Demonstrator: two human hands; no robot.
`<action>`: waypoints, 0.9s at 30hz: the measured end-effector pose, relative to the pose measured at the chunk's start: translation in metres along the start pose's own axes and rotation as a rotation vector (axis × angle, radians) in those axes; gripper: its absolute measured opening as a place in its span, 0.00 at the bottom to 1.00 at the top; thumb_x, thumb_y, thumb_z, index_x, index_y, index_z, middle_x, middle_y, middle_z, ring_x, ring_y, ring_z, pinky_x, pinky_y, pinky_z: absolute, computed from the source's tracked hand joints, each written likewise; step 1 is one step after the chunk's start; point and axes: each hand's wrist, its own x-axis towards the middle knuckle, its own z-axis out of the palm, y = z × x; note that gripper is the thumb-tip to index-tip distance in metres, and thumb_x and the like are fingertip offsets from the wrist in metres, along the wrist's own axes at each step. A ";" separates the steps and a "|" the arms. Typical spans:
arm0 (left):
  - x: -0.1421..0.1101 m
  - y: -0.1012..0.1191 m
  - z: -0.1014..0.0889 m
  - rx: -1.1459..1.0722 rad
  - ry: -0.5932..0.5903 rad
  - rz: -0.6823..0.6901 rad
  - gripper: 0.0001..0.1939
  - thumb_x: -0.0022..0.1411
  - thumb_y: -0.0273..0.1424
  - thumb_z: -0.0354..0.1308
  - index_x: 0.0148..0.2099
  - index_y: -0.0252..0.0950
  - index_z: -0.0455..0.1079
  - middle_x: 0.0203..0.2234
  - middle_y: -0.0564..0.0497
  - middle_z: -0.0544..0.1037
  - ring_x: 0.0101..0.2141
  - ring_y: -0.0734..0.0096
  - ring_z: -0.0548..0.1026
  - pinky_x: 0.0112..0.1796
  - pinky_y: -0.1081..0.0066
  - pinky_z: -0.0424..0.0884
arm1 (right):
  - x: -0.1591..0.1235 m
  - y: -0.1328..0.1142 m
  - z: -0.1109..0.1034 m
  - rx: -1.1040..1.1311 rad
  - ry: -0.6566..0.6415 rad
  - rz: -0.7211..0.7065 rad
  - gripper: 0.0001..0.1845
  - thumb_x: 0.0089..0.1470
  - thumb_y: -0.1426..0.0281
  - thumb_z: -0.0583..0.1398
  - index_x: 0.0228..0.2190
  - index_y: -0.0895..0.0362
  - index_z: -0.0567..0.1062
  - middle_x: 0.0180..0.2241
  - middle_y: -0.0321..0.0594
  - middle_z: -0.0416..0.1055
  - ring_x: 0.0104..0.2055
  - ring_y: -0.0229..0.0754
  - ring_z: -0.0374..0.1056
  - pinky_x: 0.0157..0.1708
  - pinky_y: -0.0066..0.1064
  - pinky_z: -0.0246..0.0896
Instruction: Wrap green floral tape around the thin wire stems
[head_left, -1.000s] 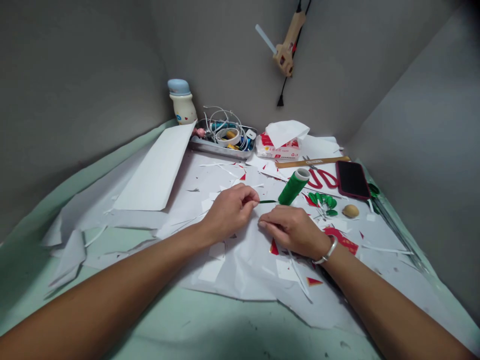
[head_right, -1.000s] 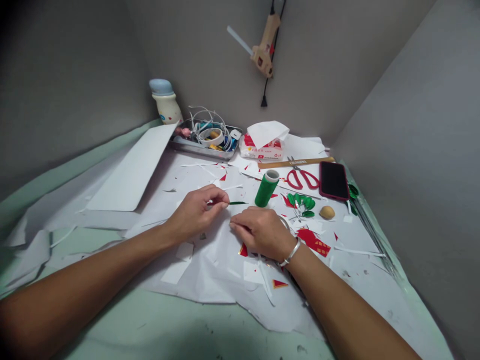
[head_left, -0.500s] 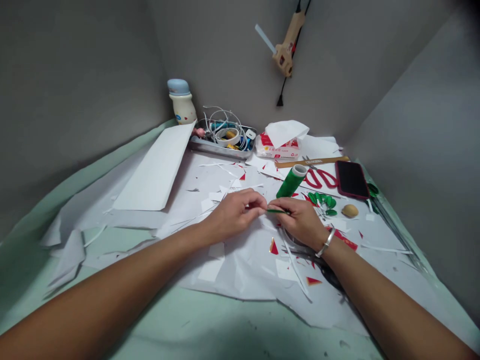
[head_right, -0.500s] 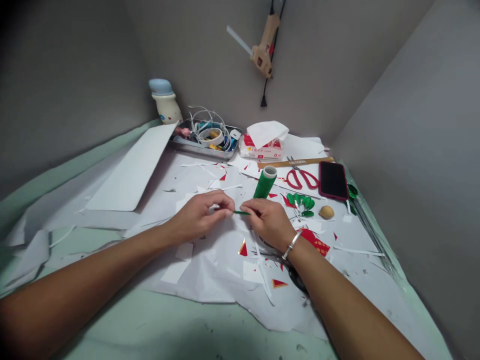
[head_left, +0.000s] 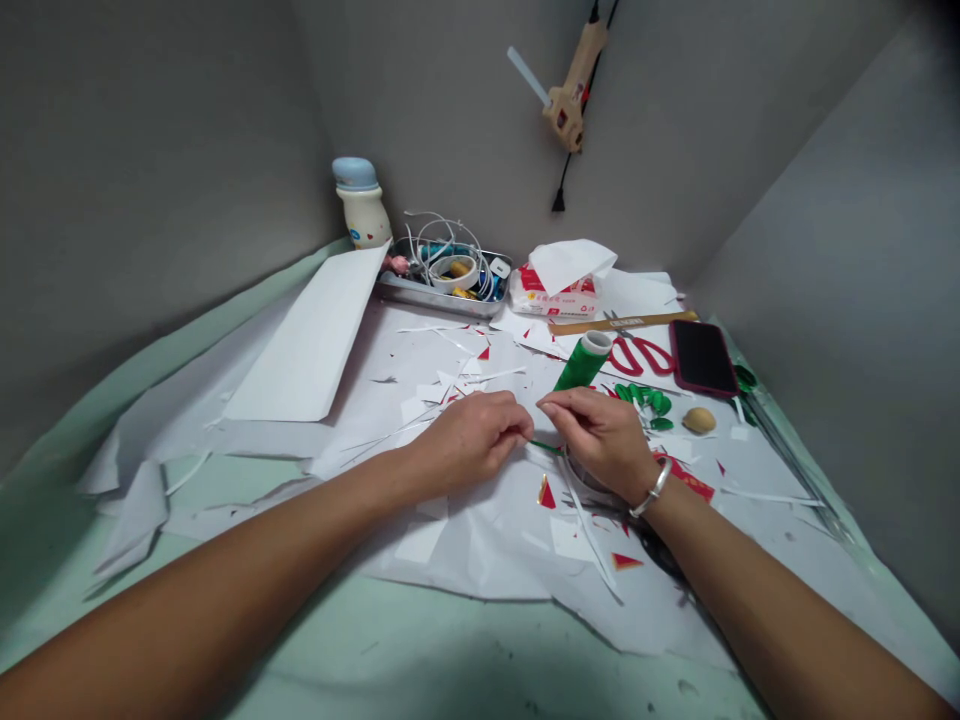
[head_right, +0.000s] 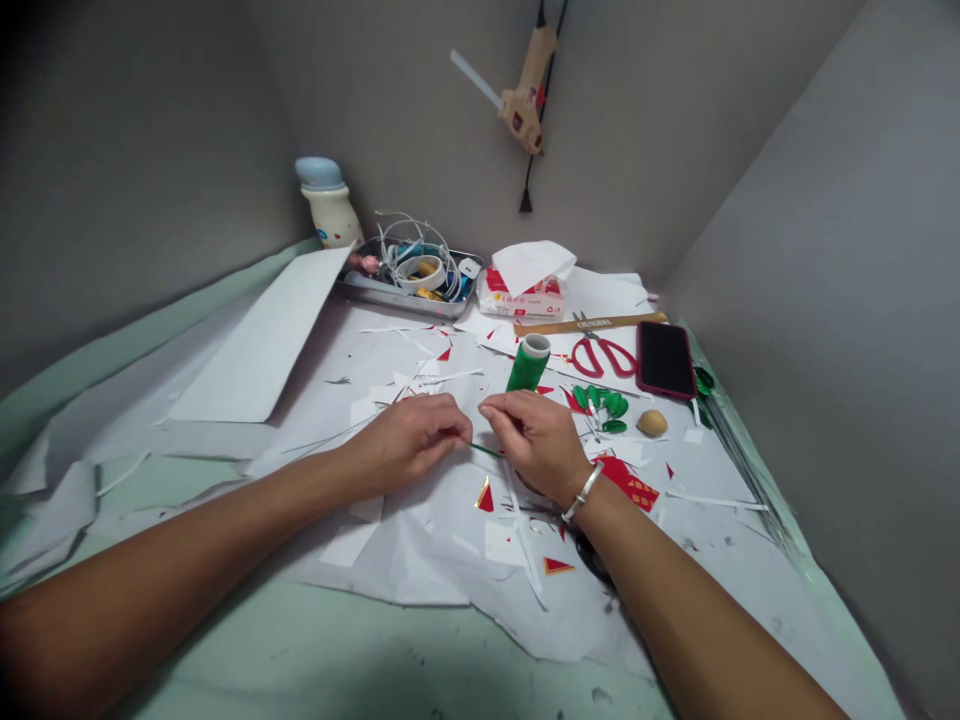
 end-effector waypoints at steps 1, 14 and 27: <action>0.000 0.002 -0.002 -0.055 0.006 -0.014 0.08 0.59 0.23 0.50 0.36 0.37 0.69 0.32 0.51 0.73 0.35 0.70 0.70 0.39 0.69 0.66 | 0.001 0.003 0.001 0.017 -0.005 0.044 0.10 0.58 0.69 0.56 0.33 0.55 0.77 0.30 0.38 0.76 0.31 0.39 0.69 0.32 0.29 0.62; 0.000 -0.005 0.001 0.111 0.157 -0.139 0.08 0.57 0.23 0.50 0.35 0.35 0.69 0.31 0.50 0.73 0.34 0.68 0.69 0.35 0.69 0.65 | -0.007 -0.017 0.001 -0.141 -0.174 -0.290 0.09 0.57 0.71 0.56 0.33 0.57 0.76 0.24 0.37 0.71 0.27 0.37 0.62 0.30 0.29 0.56; 0.003 0.006 -0.010 -0.303 0.147 -0.193 0.06 0.59 0.27 0.52 0.36 0.36 0.70 0.34 0.51 0.75 0.36 0.71 0.71 0.40 0.70 0.66 | -0.002 0.001 0.005 0.000 -0.247 0.015 0.09 0.57 0.71 0.56 0.34 0.54 0.77 0.30 0.36 0.76 0.31 0.37 0.68 0.32 0.27 0.60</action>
